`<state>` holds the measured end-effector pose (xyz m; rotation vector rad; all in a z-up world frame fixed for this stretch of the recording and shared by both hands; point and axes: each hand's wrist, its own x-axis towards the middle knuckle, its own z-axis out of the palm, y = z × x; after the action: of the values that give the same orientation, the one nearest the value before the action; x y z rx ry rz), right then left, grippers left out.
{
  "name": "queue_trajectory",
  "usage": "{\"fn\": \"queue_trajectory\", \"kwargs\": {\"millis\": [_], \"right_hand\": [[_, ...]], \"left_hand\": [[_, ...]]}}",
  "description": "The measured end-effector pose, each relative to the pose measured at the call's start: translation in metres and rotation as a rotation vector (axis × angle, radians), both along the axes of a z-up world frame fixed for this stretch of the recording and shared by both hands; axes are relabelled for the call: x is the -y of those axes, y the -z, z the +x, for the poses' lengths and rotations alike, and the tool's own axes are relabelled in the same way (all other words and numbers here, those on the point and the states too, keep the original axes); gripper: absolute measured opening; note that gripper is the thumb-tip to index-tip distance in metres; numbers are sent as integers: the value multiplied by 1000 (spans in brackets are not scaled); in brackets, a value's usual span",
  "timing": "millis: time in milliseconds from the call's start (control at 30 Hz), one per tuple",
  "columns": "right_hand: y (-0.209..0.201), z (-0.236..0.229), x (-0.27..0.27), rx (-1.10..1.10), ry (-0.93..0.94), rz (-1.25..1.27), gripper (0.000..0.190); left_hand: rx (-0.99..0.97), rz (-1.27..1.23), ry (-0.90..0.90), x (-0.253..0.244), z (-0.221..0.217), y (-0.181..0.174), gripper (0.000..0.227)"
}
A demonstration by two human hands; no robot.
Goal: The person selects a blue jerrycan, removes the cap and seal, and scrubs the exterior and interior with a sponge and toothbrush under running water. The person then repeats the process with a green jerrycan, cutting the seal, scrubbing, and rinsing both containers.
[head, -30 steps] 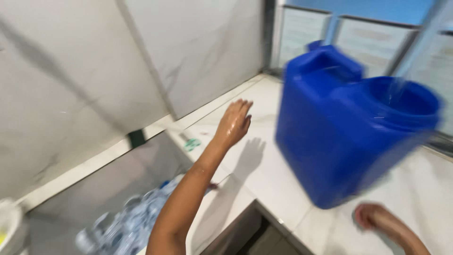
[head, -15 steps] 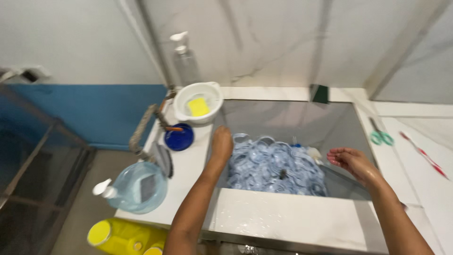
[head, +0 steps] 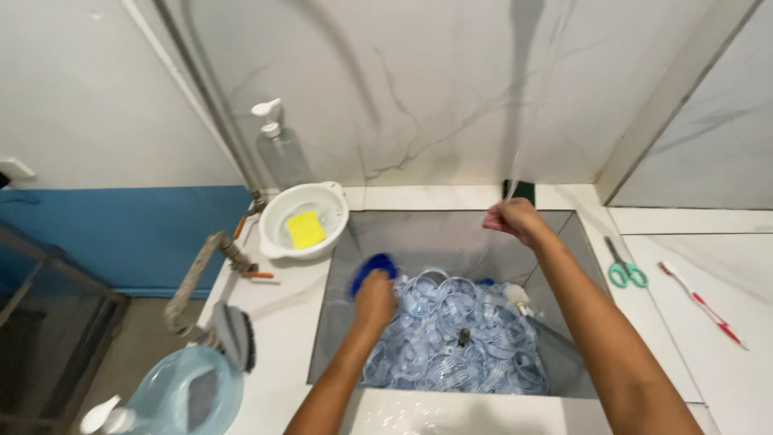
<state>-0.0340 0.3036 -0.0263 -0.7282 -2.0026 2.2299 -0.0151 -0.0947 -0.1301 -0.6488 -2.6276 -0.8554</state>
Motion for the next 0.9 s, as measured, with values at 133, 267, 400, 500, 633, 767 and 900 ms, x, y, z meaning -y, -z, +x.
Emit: {"fn": "queue_trajectory", "kwargs": {"millis": [133, 267, 400, 500, 633, 767, 900], "right_hand": [[-30, -6, -4, -11, -91, 29, 22], [-51, -2, -6, 29, -227, 183, 23], [-63, -3, -5, -15, -268, 309, 20], [-73, -2, -8, -26, -304, 134, 18], [-81, 2, -19, -11, -415, 278, 20], [-69, 4, -28, -100, -439, 349, 18], [-47, 21, -37, -377, -611, 1279, 28]], "left_hand": [[609, 569, 209, -160, -58, 16, 20], [1113, 920, 323, -231, -92, 11, 21], [1357, 948, 205, -250, -89, -40, 25], [1371, 897, 211, -248, -74, -84, 20], [1336, 686, 290, -249, -71, -112, 22], [1250, 580, 393, -259, -80, -98, 14], [437, 138, 470, -269, -79, -69, 15]]}}
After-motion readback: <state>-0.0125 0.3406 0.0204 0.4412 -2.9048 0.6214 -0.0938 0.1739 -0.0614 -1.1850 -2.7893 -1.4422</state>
